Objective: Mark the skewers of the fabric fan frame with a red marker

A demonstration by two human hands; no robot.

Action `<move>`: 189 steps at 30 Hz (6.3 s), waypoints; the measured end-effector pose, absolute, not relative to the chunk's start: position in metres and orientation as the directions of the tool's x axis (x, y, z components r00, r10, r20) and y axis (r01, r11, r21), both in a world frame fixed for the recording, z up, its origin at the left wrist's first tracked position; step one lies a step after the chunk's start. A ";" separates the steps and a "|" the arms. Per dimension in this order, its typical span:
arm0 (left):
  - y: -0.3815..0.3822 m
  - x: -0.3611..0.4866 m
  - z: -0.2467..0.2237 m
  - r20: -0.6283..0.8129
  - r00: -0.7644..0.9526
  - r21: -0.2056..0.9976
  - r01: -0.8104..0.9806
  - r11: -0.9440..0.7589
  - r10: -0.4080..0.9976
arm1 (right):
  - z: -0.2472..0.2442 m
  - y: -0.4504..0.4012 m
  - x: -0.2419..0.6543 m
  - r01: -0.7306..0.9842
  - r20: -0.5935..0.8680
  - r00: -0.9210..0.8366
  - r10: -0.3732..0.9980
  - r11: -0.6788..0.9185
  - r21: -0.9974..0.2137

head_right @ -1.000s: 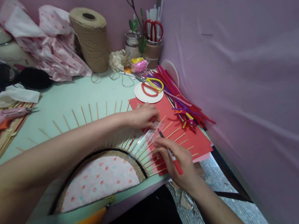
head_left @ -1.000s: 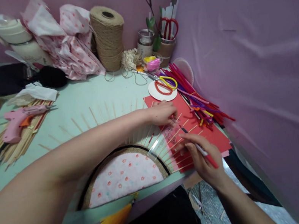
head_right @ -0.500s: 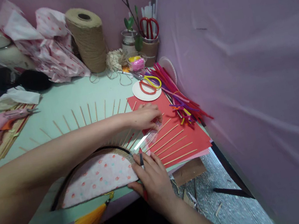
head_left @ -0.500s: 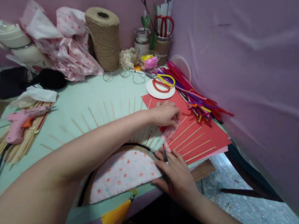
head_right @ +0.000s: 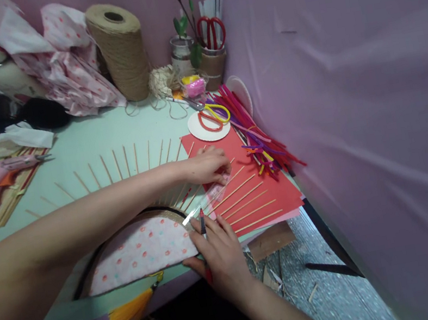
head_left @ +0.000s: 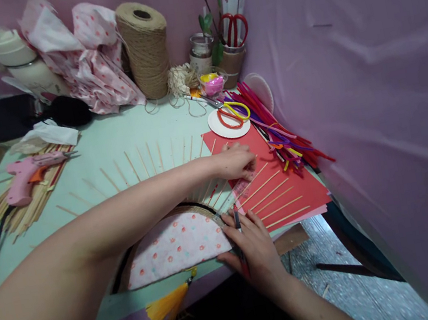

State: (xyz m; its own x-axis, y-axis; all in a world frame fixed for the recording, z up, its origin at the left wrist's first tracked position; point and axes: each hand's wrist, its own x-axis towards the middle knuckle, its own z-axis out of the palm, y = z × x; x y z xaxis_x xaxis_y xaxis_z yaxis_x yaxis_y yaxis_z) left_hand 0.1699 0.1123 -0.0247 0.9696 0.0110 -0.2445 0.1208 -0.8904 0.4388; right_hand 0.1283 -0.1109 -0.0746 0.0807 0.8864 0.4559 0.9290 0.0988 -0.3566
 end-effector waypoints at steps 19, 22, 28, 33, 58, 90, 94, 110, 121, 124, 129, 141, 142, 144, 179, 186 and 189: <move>0.114 0.164 -0.016 -0.260 0.965 0.442 0.096 -0.892 -0.024 | -0.076 -0.110 0.129 0.935 0.477 0.076 0.876 0.104 -0.340; 0.115 0.163 -0.018 -0.229 0.973 0.463 0.075 -0.883 -0.037 | -0.075 -0.110 0.129 0.938 0.473 0.077 0.878 0.097 -0.332; 0.117 0.163 -0.022 -0.194 0.979 0.487 0.040 -0.872 -0.063 | -0.075 -0.110 0.129 0.936 0.481 0.074 0.874 0.106 -0.336; 0.116 0.164 -0.026 -0.191 0.980 0.497 0.047 -0.866 -0.057 | -0.076 -0.109 0.129 0.935 0.494 0.074 0.867 0.112 -0.336; 0.116 0.159 -0.034 -0.128 0.990 0.490 0.010 -0.872 -0.061 | -0.032 -0.118 0.174 0.676 0.454 0.333 0.826 0.127 -0.726; 0.118 0.159 -0.043 -0.089 0.993 0.452 -0.028 -0.892 -0.077 | -0.016 -0.034 0.221 0.772 0.125 0.223 0.967 -0.097 -0.628; 0.118 0.158 -0.040 -0.100 0.992 0.450 -0.024 -0.893 -0.077 | -0.017 -0.035 0.221 0.769 0.113 0.221 0.969 -0.102 -0.631; 0.116 0.158 -0.038 -0.102 0.992 0.436 -0.025 -0.900 -0.077 | -0.021 -0.036 0.222 0.767 0.122 0.227 0.966 -0.099 -0.634; 0.116 0.158 -0.037 -0.100 0.993 0.458 -0.017 -0.889 -0.070 | -0.021 -0.037 0.221 0.769 0.117 0.217 0.969 -0.096 -0.632; 0.116 0.157 -0.035 -0.116 0.991 0.458 -0.005 -0.889 -0.065 | -0.021 -0.037 0.221 0.773 0.110 0.211 0.971 -0.097 -0.627; 0.116 0.157 -0.036 -0.111 0.992 0.453 -0.005 -0.892 -0.062 | -0.019 -0.037 0.220 0.787 0.128 0.208 0.970 -0.089 -0.610; 0.115 0.157 -0.036 -0.094 0.994 0.457 -0.008 -0.890 -0.057 | -0.019 -0.038 0.220 0.766 0.121 0.224 0.967 -0.098 -0.635; 0.115 0.157 -0.036 -0.096 0.994 0.458 -0.006 -0.889 -0.056 | -0.019 -0.038 0.220 0.766 0.122 0.224 0.967 -0.097 -0.635; 0.115 0.157 -0.035 -0.099 0.994 0.464 -0.004 -0.886 -0.056 | -0.020 -0.038 0.220 0.766 0.123 0.225 0.966 -0.098 -0.636; 0.114 0.160 -0.035 -0.114 0.991 0.473 -0.003 -0.881 -0.064 | -0.015 -0.083 0.216 0.583 0.293 0.408 0.865 0.000 -0.812; 0.113 0.159 -0.019 -0.173 0.983 0.514 0.032 -0.857 -0.067 | -0.040 -0.116 0.192 0.695 0.409 0.301 0.862 0.095 -0.713; 0.114 0.159 -0.016 -0.177 0.981 0.498 0.016 -0.867 -0.084 | -0.044 -0.118 0.186 0.721 0.436 0.277 0.856 0.114 -0.683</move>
